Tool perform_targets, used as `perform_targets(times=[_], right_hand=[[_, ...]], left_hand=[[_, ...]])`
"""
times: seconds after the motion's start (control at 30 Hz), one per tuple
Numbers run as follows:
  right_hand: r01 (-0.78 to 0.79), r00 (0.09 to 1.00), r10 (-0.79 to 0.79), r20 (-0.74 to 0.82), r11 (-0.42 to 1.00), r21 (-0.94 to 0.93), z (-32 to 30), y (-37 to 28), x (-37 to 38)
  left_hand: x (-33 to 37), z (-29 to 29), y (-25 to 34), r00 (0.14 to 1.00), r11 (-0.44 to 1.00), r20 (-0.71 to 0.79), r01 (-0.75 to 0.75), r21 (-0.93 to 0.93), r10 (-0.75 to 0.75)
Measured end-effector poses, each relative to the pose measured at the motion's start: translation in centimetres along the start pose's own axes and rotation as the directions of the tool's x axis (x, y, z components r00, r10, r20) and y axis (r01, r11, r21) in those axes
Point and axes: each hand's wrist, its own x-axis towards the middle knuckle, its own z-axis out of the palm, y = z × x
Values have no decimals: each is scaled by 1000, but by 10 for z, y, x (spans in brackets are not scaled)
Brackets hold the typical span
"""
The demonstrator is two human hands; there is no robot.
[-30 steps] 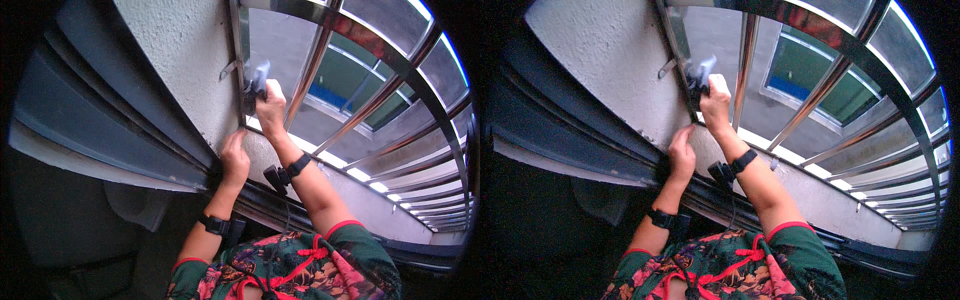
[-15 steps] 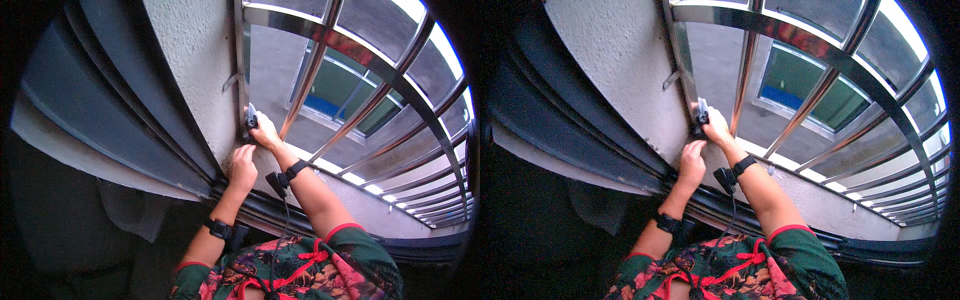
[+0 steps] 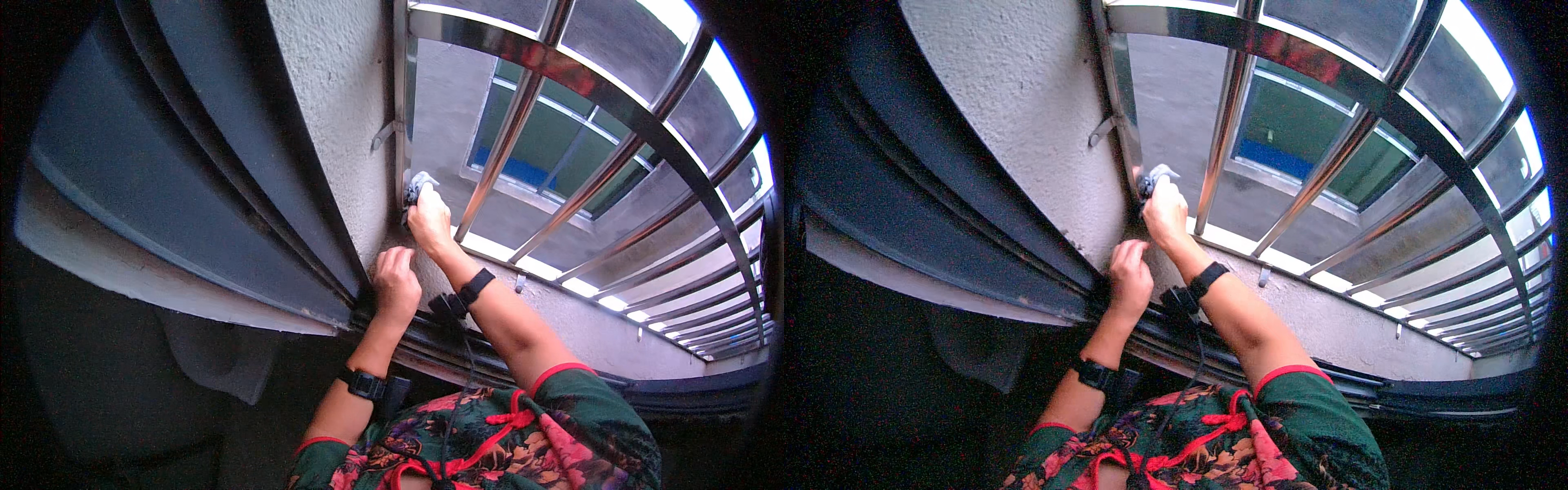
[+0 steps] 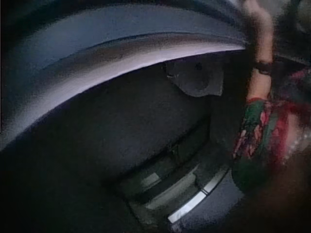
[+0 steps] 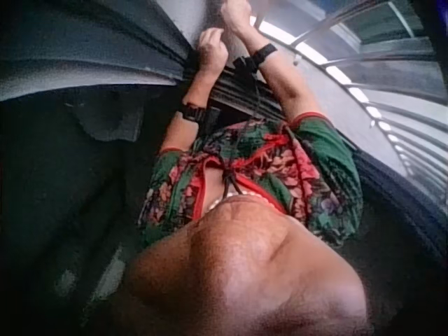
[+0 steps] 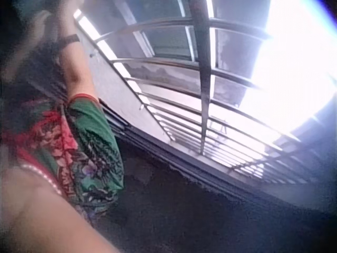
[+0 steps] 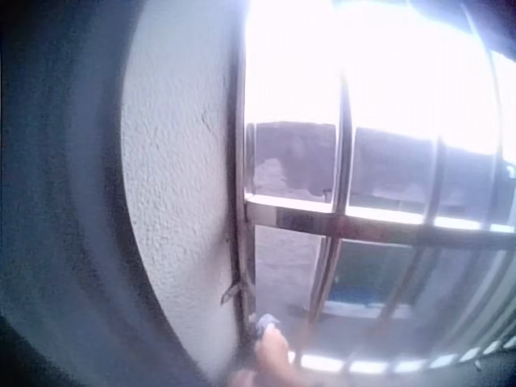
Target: The person wipes the metal window bars and the bottom track of the window frame using a dark grey cloth.
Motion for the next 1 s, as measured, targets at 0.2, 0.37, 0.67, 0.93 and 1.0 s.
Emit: perform_targets(times=[0.2,0.37,0.67,0.93,1.0], right_hand=[[-289,950,254,181,936,203,-13,-7,16],[-187,981,150,119,891,414,-13,2,16],[-153,987,97,126,785,601,-11,3,26],[-204,977,144,157,844,497,2,8,20],[-101,989,-6,147,701,706,-23,-31,22]], left_hand=[[3,5,-5,996,994,-16,82,-79,-83],[1,4,-3,988,977,-13,147,-152,-151],[-7,7,-5,988,980,-16,147,-138,-150],[-2,12,-5,986,980,-24,158,-122,-162],[-8,3,-19,984,976,4,176,-130,-177]])
